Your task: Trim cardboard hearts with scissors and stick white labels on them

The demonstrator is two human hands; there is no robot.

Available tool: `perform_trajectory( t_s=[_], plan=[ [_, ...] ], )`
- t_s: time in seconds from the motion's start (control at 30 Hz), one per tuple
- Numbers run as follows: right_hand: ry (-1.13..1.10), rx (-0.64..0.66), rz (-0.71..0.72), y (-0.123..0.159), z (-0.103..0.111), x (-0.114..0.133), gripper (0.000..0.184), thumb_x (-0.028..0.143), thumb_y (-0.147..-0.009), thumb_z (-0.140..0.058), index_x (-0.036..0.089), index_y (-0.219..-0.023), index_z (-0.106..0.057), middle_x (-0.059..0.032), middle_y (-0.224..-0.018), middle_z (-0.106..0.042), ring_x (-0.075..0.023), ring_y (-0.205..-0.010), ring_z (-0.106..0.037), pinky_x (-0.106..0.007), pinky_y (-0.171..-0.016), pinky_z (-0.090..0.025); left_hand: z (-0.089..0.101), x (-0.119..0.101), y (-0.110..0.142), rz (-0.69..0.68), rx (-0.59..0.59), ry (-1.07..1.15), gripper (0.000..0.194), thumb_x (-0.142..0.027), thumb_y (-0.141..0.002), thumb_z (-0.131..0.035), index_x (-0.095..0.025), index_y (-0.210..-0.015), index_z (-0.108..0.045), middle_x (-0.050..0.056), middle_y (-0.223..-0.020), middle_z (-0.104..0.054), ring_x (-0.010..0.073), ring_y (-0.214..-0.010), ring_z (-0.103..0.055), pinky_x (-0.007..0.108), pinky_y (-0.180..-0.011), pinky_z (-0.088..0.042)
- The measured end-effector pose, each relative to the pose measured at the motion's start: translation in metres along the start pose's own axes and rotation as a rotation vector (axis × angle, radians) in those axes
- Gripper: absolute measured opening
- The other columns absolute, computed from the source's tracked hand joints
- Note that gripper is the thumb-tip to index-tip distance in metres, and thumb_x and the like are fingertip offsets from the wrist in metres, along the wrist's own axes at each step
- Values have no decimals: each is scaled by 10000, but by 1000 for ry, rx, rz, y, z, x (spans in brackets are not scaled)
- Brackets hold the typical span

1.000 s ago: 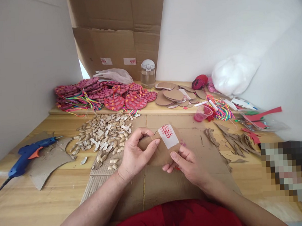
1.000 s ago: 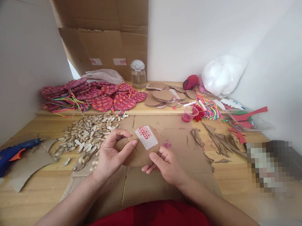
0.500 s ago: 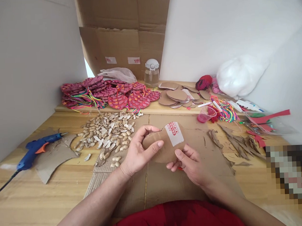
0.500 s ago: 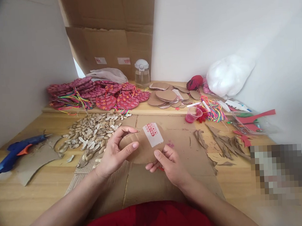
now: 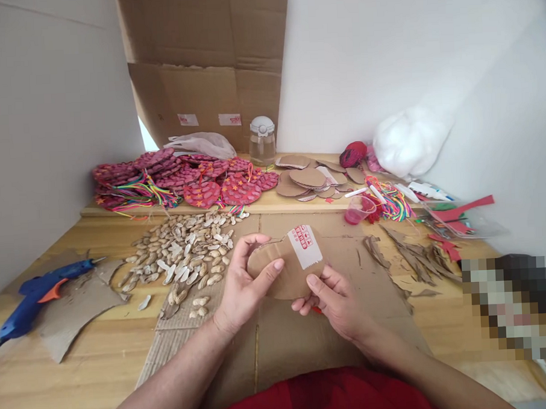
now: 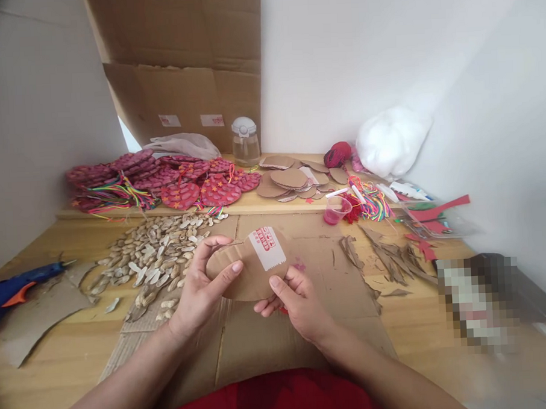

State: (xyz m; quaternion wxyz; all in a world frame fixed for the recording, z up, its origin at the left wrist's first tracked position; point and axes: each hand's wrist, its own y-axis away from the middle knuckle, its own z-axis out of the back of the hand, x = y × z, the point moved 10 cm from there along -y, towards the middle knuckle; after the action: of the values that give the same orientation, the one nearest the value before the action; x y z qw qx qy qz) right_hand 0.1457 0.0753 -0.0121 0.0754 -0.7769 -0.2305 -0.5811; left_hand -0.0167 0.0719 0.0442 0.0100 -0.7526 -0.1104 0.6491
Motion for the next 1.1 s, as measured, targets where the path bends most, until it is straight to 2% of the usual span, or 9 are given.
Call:
perform_trajectory(
  t_s=[0.17, 0.3, 0.43, 0.53, 0.6, 0.73, 0.87, 1.0, 1.1],
  plan=[
    [107, -78, 84, 2, 3, 13, 354, 490, -911, -638, 160, -1032, -594, -52, -749, -735, -161, -644, -723, -262, -596, -585, -17, 30, 5, 240, 37, 344, 435, -278, -769, -805, -211, -1147, -601, 34, -1039, -683, 154, -900, -636, 269, -802, -523],
    [169, -76, 199, 5, 3, 20, 320, 474, -940, -597, 167, -1026, -608, -55, -771, -726, -169, -691, -728, -287, -645, -597, -29, 50, 12, 352, 34, 428, 440, -252, -729, -840, -167, -1129, -679, 61, -1046, -728, 175, -977, -654, 292, -898, -516],
    [250, -24, 254, 8, 0, 25, 274, 432, -960, -575, 170, -1022, -627, -70, -842, -718, -168, -743, -706, -295, -689, -580, -22, 52, 11, 313, -8, 383, 491, -227, -691, -866, -183, -1151, -701, 30, -959, -751, 157, -904, -672, 261, -843, -533],
    [250, -12, 309, 12, 0, 41, 236, 392, -951, -595, 199, -1086, -608, -87, -1026, -708, -189, -878, -687, -328, -793, -566, -18, 53, 11, 325, 15, 315, 506, -241, -678, -874, -174, -1152, -710, 63, -1034, -765, 186, -933, -699, 289, -867, -555],
    [247, -76, 391, 16, 7, 59, 309, 375, -946, -601, 219, -1209, -564, -94, -1109, -688, -203, -948, -669, -333, -819, -554, -19, 56, 12, 357, 41, 259, 520, -263, -664, -883, -156, -1145, -715, 97, -1085, -762, 219, -967, -712, 316, -878, -569],
    [359, -222, 504, 23, 22, 84, 366, 371, -958, -580, 219, -1290, -549, -89, -1037, -689, -195, -880, -654, -304, -724, -535, -23, 62, 16, 423, 74, 194, 592, -286, -615, -906, -152, -1156, -704, 114, -1120, -758, 267, -1004, -722, 355, -889, -586],
    [441, -203, 523, 24, 21, 86, 360, 357, -989, -526, 232, -1325, -563, -71, -1016, -694, -174, -816, -634, -296, -687, -519, -25, 65, 19, 470, 58, 178, 607, -274, -576, -923, -150, -1127, -700, 114, -1084, -769, 283, -977, -733, 386, -873, -599],
    [548, -224, 550, 25, 21, 89, 356, 343, -993, -520, 264, -1333, -589, -62, -1146, -687, -191, -954, -642, -317, -778, -536, -27, 56, 19, 439, 51, 102, 577, -309, -570, -921, -137, -1081, -718, 114, -1041, -777, 276, -918, -742, 377, -849, -603],
    [605, -264, 551, 25, 24, 90, 315, 330, -1000, -512, 272, -1288, -626, -49, -1149, -697, -194, -1018, -644, -323, -824, -539, -30, 49, 20, 413, 76, 34, 543, -323, -586, -913, -132, -1060, -728, 115, -1032, -777, 273, -920, -739, 367, -849, -600]
  ],
)
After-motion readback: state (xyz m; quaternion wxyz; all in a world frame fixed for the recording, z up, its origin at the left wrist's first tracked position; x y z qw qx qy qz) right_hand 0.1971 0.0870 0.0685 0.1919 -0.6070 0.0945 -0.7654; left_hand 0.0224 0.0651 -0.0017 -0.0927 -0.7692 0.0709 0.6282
